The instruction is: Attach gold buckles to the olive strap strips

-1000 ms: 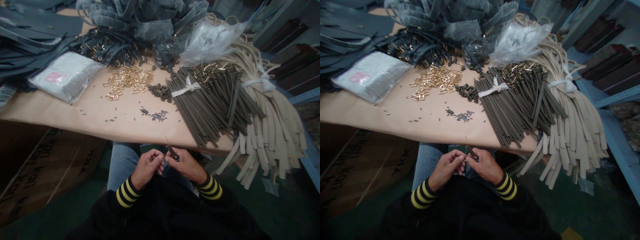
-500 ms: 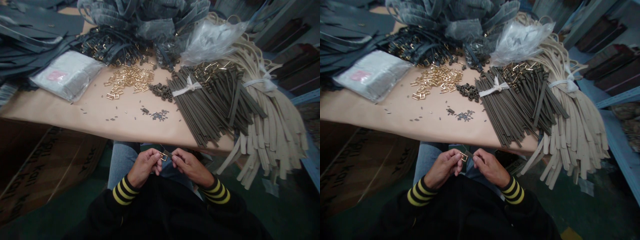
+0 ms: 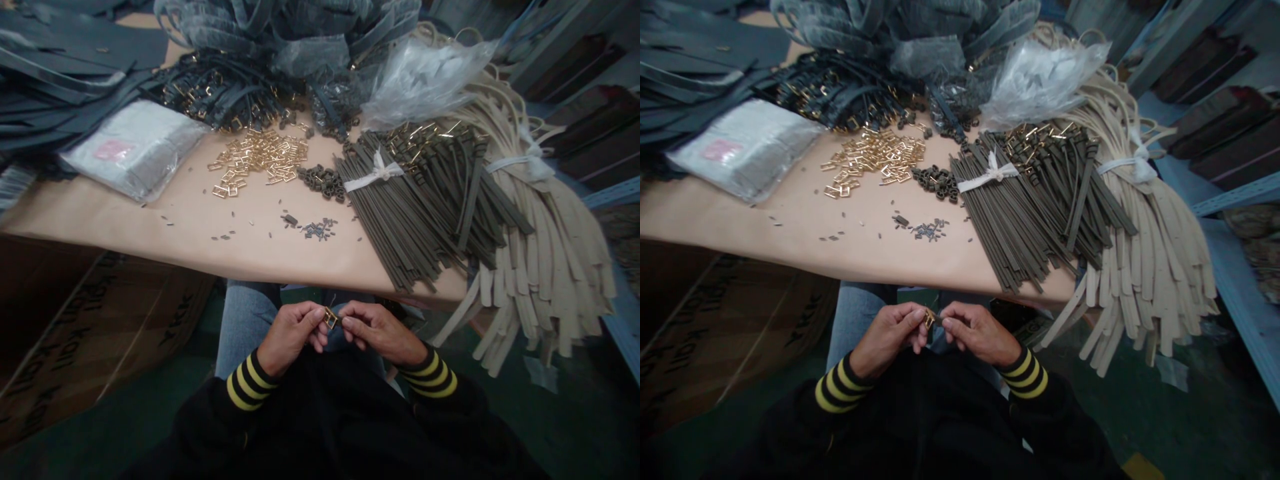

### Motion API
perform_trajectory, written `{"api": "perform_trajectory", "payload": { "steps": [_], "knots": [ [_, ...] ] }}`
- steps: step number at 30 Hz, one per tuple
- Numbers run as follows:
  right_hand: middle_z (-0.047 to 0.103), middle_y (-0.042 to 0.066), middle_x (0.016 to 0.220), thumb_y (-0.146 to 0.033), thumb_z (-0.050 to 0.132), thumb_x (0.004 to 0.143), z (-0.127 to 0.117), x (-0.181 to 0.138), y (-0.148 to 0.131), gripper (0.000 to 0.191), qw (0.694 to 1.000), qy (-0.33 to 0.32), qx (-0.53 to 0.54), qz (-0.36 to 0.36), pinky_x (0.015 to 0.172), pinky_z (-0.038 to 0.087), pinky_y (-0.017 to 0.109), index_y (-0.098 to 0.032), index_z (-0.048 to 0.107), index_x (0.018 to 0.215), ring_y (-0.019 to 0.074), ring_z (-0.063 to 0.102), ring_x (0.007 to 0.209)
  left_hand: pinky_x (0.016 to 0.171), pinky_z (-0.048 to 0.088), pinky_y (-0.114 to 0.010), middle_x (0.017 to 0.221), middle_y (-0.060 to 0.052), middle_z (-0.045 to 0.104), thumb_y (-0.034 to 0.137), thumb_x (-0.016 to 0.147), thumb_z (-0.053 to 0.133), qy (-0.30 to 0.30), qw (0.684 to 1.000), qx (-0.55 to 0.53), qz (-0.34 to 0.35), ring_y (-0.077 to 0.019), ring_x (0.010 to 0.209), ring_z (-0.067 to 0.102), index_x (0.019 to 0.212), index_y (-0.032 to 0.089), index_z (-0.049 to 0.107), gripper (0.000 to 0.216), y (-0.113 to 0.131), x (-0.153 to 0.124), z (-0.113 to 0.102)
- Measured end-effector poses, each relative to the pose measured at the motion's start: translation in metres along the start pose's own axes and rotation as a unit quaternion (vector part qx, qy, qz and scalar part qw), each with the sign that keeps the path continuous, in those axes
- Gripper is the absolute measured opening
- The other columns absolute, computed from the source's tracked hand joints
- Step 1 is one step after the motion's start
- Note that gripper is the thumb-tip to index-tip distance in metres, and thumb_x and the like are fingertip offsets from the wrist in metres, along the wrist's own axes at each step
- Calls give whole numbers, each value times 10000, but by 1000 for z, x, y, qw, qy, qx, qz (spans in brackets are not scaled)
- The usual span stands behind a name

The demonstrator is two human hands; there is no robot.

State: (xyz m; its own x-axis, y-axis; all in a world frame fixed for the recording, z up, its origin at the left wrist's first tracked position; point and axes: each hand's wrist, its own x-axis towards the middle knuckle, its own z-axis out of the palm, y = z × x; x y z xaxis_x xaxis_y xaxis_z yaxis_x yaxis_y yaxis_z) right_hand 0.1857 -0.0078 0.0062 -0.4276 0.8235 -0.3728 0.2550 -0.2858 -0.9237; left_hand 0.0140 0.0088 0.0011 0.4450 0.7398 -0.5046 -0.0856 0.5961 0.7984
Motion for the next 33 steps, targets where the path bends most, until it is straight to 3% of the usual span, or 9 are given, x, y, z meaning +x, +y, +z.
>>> {"api": "perform_trajectory", "payload": {
  "steps": [5,9,12,17,24,33],
  "knots": [
    [491,-30,596,-313,404,837,9,3,-4,206,998,36,-45,0,431,330,165,-144,505,776,51,412,453,410,395,-171,513,22,518,340,725,532,-9,991,129,40,-55,421,460,644,107,575,250,2,0,6],
    [505,-42,604,-255,423,824,17,6,-5,107,998,63,-27,-3,423,351,168,-168,445,883,56,428,436,380,393,-165,497,50,502,327,701,560,48,996,61,47,-59,412,453,711,135,498,202,-4,3,7],
    [529,-42,644,-214,422,820,21,7,-6,183,995,83,-43,-36,465,394,188,-194,413,1002,64,466,442,355,374,-154,487,61,502,337,686,579,63,997,25,43,-50,386,440,712,149,451,230,-7,4,5],
    [556,-21,657,-205,422,821,22,7,-9,59,990,104,-60,-78,548,437,213,-194,465,859,88,535,527,359,366,-152,533,37,527,346,683,584,27,999,-8,22,-51,412,451,697,137,478,234,-5,1,5],
    [534,-26,628,-155,421,791,20,8,-6,60,985,127,-75,-90,603,435,221,-192,467,787,102,544,582,387,370,-147,566,36,508,286,671,601,96,992,-68,44,-73,516,478,691,140,512,173,0,0,6],
    [552,-4,708,-135,446,779,16,8,-8,80,982,96,-124,-104,649,418,224,-176,515,779,113,535,666,417,422,-167,579,39,541,295,720,552,112,987,-91,76,-75,502,514,731,147,470,169,-4,2,5]
  ]
}}
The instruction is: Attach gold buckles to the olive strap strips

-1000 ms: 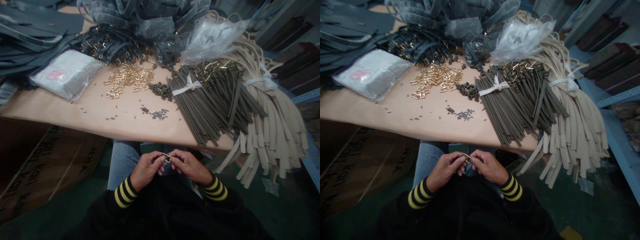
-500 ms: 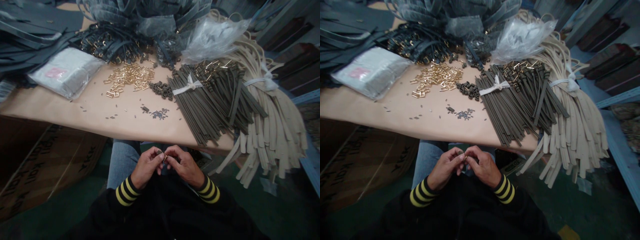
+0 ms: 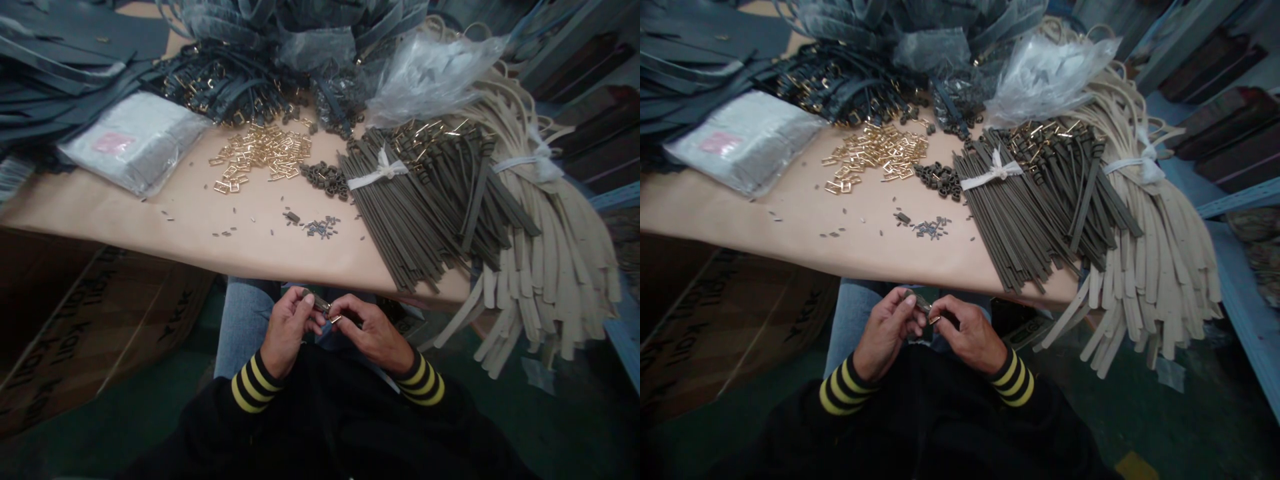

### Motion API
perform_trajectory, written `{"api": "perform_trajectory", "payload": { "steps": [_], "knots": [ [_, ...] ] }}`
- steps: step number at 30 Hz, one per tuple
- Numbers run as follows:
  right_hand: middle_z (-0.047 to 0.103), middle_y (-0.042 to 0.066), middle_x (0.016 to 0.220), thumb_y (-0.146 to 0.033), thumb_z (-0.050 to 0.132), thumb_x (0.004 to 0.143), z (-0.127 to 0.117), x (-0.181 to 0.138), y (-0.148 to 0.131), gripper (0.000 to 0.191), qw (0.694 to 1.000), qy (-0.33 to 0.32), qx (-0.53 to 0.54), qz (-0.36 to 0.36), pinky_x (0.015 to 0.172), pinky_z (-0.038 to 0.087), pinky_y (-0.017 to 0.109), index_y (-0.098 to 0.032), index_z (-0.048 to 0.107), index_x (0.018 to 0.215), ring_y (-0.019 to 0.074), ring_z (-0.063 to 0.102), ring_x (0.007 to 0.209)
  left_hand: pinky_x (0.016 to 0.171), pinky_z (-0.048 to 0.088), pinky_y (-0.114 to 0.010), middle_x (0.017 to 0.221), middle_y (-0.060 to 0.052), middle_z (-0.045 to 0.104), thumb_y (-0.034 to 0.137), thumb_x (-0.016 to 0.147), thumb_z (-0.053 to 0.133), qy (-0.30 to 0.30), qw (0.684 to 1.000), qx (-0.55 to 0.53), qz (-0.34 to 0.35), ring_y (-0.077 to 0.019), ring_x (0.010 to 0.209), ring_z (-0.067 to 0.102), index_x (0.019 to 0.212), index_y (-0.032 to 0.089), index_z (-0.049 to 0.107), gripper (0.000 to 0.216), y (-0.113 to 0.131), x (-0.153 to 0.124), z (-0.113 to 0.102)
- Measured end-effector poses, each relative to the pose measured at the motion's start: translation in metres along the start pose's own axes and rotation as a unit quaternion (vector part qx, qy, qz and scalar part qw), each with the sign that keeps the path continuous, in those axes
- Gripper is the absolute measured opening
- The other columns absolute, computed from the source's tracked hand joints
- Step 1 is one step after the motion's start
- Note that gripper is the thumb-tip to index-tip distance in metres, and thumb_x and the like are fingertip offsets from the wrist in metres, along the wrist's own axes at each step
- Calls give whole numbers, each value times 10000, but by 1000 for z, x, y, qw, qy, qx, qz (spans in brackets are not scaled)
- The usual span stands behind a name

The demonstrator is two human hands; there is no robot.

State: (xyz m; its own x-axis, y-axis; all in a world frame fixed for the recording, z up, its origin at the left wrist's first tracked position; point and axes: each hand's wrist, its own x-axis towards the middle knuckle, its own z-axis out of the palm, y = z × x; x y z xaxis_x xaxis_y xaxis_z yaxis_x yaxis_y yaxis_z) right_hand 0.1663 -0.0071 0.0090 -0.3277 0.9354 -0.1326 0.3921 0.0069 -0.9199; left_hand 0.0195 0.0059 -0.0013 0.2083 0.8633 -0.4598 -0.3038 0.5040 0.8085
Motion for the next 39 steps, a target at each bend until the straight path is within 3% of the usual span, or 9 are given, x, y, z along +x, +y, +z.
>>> {"api": "perform_trajectory", "payload": {
  "steps": [7,13,18,27,33,39],
  "knots": [
    [596,23,764,-126,439,799,-3,1,1,113,998,-49,-9,-29,687,419,231,-165,545,797,122,554,727,453,436,-176,521,52,539,273,701,573,-17,995,95,4,-60,445,512,683,140,454,180,0,3,-1],
    [576,1,723,-159,449,801,1,0,3,102,999,-16,32,11,636,446,235,-185,418,895,116,571,667,454,433,-175,522,48,544,283,672,598,-26,995,93,-11,-64,457,517,680,136,470,195,3,3,-2],
    [565,-7,692,-185,458,800,1,-1,5,23,999,5,33,16,649,449,237,-191,444,818,113,568,656,470,442,-185,529,45,543,288,676,600,-28,996,86,-14,-69,468,522,684,133,481,196,3,3,-2],
    [563,-4,672,-204,489,758,6,1,4,66,992,33,87,84,593,452,238,-178,441,795,112,571,619,504,442,-201,588,45,521,239,684,577,-56,990,127,18,-74,507,518,694,143,478,139,1,3,-1],
    [557,-9,624,-337,567,694,9,2,11,230,948,-8,235,214,489,451,218,-154,448,767,97,559,530,535,415,-204,649,19,516,181,730,508,-34,951,289,103,-102,608,508,716,153,508,31,-2,0,-1],
    [485,-47,521,-358,571,685,4,3,8,242,948,-23,240,207,351,270,144,-128,514,736,35,401,402,612,427,-236,681,-16,537,193,789,433,-80,908,376,166,-122,656,517,738,151,547,131,2,-7,-1]
  ]
}}
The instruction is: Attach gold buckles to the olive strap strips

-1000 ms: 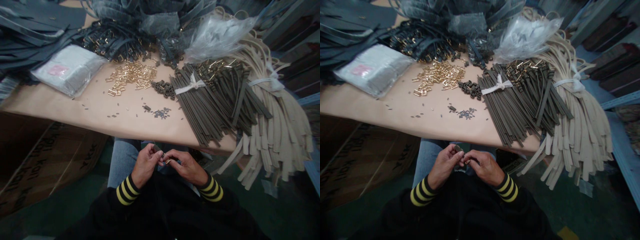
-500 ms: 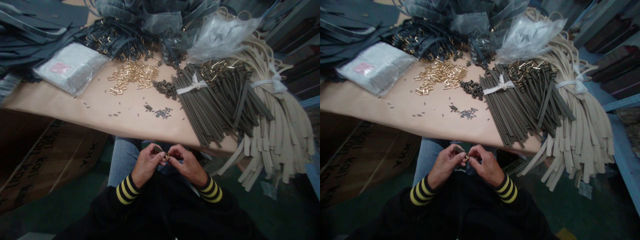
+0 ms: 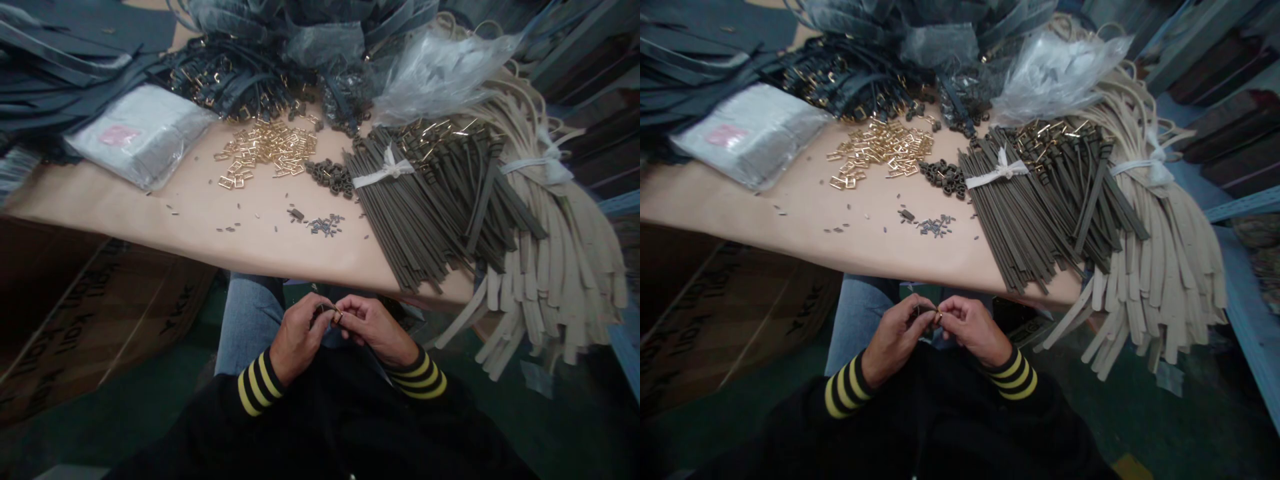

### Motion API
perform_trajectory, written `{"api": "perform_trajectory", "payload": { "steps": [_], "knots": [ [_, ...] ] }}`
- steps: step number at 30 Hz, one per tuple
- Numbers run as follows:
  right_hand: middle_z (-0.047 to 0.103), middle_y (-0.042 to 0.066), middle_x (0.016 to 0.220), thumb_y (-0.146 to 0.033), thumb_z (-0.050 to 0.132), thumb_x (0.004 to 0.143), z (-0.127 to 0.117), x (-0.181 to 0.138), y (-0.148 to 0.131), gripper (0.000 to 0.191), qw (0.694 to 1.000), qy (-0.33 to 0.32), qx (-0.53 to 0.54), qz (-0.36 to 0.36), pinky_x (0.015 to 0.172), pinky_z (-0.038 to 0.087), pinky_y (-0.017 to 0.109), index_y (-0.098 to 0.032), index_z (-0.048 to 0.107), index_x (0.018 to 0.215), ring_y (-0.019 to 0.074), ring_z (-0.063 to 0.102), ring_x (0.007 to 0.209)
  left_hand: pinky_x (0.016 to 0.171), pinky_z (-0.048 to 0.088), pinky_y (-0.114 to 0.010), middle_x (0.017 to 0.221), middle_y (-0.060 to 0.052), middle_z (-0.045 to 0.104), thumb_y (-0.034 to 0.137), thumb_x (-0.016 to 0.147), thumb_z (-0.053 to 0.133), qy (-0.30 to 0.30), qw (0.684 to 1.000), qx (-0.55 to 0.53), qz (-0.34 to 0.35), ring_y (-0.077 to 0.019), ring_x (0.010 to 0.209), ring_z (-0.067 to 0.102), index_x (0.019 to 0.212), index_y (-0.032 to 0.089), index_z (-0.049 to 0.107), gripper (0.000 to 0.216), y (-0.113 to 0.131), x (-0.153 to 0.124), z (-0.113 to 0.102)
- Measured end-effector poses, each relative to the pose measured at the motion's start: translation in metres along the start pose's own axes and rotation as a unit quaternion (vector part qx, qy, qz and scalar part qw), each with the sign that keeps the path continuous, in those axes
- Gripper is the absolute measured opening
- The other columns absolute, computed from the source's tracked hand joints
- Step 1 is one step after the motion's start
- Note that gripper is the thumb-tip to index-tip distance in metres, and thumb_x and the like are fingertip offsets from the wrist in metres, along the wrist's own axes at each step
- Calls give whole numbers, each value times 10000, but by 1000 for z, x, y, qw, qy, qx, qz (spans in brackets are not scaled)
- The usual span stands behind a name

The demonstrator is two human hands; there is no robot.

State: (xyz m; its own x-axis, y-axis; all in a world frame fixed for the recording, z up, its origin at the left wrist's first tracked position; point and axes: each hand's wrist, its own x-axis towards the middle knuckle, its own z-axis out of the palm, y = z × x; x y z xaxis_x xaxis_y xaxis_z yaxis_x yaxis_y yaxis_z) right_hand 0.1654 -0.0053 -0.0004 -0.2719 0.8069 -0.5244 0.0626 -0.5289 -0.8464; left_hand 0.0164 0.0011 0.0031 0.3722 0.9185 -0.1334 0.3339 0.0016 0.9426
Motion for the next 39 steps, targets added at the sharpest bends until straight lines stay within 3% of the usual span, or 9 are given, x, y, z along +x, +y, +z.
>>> {"api": "perform_trajectory", "payload": {
  "steps": [3,6,11,15,24,29,39],
  "knots": [
    [456,-62,524,-318,591,664,-2,-1,-5,204,1000,16,22,-11,348,213,146,-140,495,690,20,348,393,637,434,-249,723,-23,527,188,818,377,-41,999,-10,33,-110,631,506,935,147,548,211,5,-2,-6],
    [488,-53,544,-306,590,665,-5,-2,-8,194,999,0,43,1,353,188,153,-140,492,681,14,316,386,611,453,-246,748,-25,512,211,835,347,-106,988,-110,14,-94,599,509,1050,142,513,281,8,-1,-15],
    [513,-45,529,-304,599,656,-4,-4,-9,198,997,-64,39,18,367,188,157,-129,513,687,16,309,387,499,448,-226,616,13,515,313,746,531,-179,941,-274,-83,-80,496,505,854,117,575,228,4,3,-25],
    [503,-49,512,-277,598,658,-1,-4,-6,167,996,-89,14,7,390,216,156,-131,519,673,26,338,412,477,432,-212,604,7,538,325,667,624,-194,923,-307,-127,-72,466,507,680,111,589,217,-2,5,-28],
    [490,-43,517,-229,553,645,4,0,4,106,996,-88,-29,-1,447,265,178,-135,507,666,55,383,463,561,475,-238,648,4,562,295,613,658,-187,911,-299,-215,-95,591,528,643,121,588,190,2,1,-32],
    [481,-38,535,-258,556,640,5,1,3,139,996,-74,-51,-4,464,278,182,-132,500,662,60,391,476,560,435,-217,559,12,580,236,631,637,-161,931,-253,-209,-80,531,530,630,109,567,145,6,0,-27],
    [539,-17,570,-305,578,692,2,1,2,182,994,-63,-88,-27,488,338,186,-128,536,694,77,460,512,512,445,-200,514,41,575,214,627,632,-79,932,-276,-219,-74,484,559,639,138,438,209,-4,-2,-15]
  ]
}}
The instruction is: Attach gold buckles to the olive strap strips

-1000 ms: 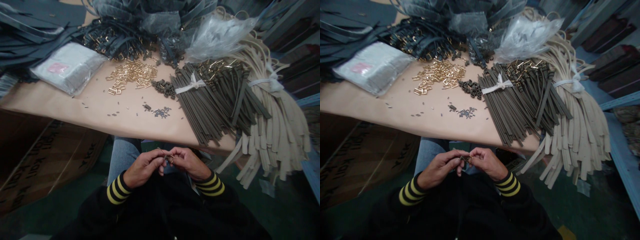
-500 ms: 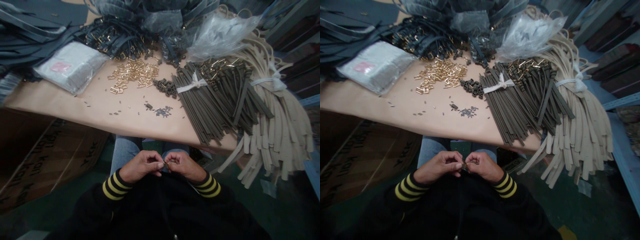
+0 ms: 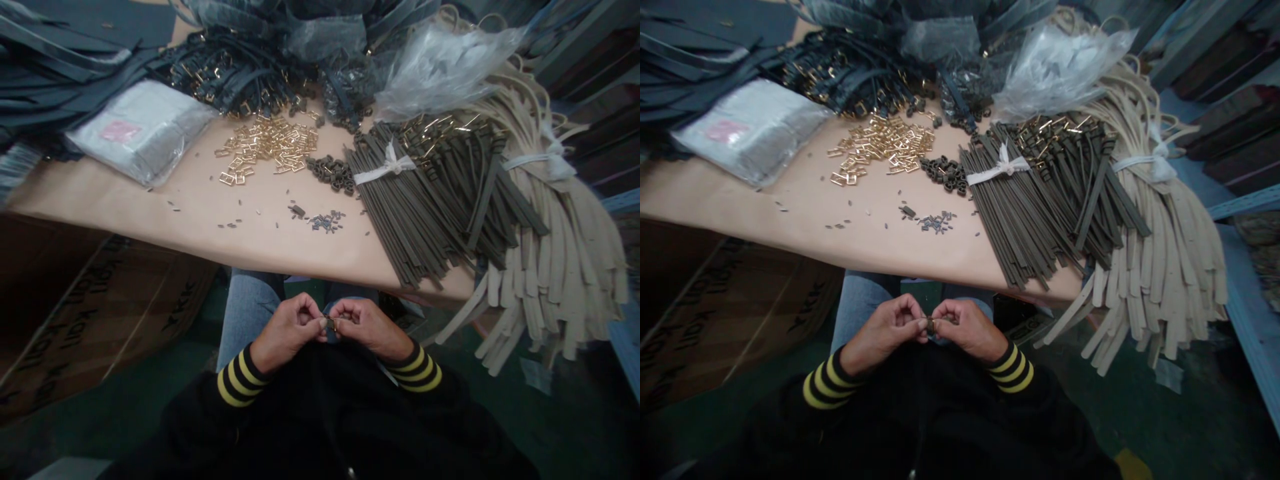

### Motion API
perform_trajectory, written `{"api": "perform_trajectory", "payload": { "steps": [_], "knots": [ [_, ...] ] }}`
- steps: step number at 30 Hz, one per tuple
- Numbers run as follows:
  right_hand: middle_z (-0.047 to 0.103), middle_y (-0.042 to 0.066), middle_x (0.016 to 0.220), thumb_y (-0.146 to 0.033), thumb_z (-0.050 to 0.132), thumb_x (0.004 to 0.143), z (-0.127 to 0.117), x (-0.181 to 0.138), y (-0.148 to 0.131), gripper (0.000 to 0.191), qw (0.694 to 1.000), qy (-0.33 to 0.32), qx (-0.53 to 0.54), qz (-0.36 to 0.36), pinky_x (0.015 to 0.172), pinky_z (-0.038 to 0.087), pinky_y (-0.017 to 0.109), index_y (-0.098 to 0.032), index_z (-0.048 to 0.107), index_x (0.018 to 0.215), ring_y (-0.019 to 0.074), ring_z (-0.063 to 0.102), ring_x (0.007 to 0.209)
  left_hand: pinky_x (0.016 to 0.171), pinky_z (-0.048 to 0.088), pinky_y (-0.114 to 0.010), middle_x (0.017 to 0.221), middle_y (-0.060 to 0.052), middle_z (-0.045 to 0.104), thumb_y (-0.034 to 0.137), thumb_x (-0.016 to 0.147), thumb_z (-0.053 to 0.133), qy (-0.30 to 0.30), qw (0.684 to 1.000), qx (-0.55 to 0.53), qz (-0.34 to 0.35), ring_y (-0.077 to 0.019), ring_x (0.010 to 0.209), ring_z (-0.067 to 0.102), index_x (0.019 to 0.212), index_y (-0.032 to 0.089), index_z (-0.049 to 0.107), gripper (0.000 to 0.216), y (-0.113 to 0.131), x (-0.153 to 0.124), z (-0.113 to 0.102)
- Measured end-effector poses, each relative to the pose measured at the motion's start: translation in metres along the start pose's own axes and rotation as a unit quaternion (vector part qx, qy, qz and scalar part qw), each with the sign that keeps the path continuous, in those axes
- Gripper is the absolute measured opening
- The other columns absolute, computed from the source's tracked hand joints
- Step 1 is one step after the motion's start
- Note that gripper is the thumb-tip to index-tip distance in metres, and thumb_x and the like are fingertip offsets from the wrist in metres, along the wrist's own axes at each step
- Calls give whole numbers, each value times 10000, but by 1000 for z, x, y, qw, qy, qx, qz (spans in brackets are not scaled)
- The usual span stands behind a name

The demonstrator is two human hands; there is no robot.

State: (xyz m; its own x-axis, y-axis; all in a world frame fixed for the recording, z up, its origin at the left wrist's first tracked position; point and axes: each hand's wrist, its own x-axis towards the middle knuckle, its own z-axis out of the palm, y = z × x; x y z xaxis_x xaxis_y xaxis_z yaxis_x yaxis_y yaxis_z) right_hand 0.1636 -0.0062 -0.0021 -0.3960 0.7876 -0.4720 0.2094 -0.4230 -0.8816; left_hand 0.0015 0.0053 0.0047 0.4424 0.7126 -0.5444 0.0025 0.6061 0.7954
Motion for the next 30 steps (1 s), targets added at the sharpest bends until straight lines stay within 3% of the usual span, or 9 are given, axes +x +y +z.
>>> {"api": "perform_trajectory", "payload": {
  "steps": [5,10,18,23,30],
  "knots": [
    [624,31,698,-217,473,761,0,-3,-10,135,992,29,-112,-46,609,412,228,-133,579,757,122,546,644,525,462,-225,553,21,589,236,663,602,41,998,22,43,-95,517,576,639,149,423,201,-5,4,3],
    [649,43,767,-156,463,746,-2,-4,-17,161,984,30,-164,-67,661,432,246,-133,603,822,149,578,716,530,450,-233,567,13,582,235,688,570,70,991,80,83,-110,546,572,644,160,429,166,-8,4,4],
    [633,29,719,-171,473,741,-2,-2,-17,197,981,29,-180,-59,541,410,205,-129,619,866,116,543,591,544,423,-238,596,6,567,231,706,527,96,971,185,118,-119,579,538,645,162,453,118,-10,5,1],
    [576,-4,586,-214,486,757,-3,-3,-13,162,983,32,-174,-56,494,382,189,-134,617,807,89,493,498,500,384,-211,591,23,517,206,693,529,111,956,235,136,-104,557,484,626,166,465,101,-6,0,4],
    [581,0,629,-161,502,713,-5,-6,-21,78,984,30,-163,-57,535,385,189,-133,575,716,97,511,565,603,441,-234,684,16,531,201,686,565,34,989,84,113,-110,643,530,751,160,499,101,-3,0,3]
  ]
}}
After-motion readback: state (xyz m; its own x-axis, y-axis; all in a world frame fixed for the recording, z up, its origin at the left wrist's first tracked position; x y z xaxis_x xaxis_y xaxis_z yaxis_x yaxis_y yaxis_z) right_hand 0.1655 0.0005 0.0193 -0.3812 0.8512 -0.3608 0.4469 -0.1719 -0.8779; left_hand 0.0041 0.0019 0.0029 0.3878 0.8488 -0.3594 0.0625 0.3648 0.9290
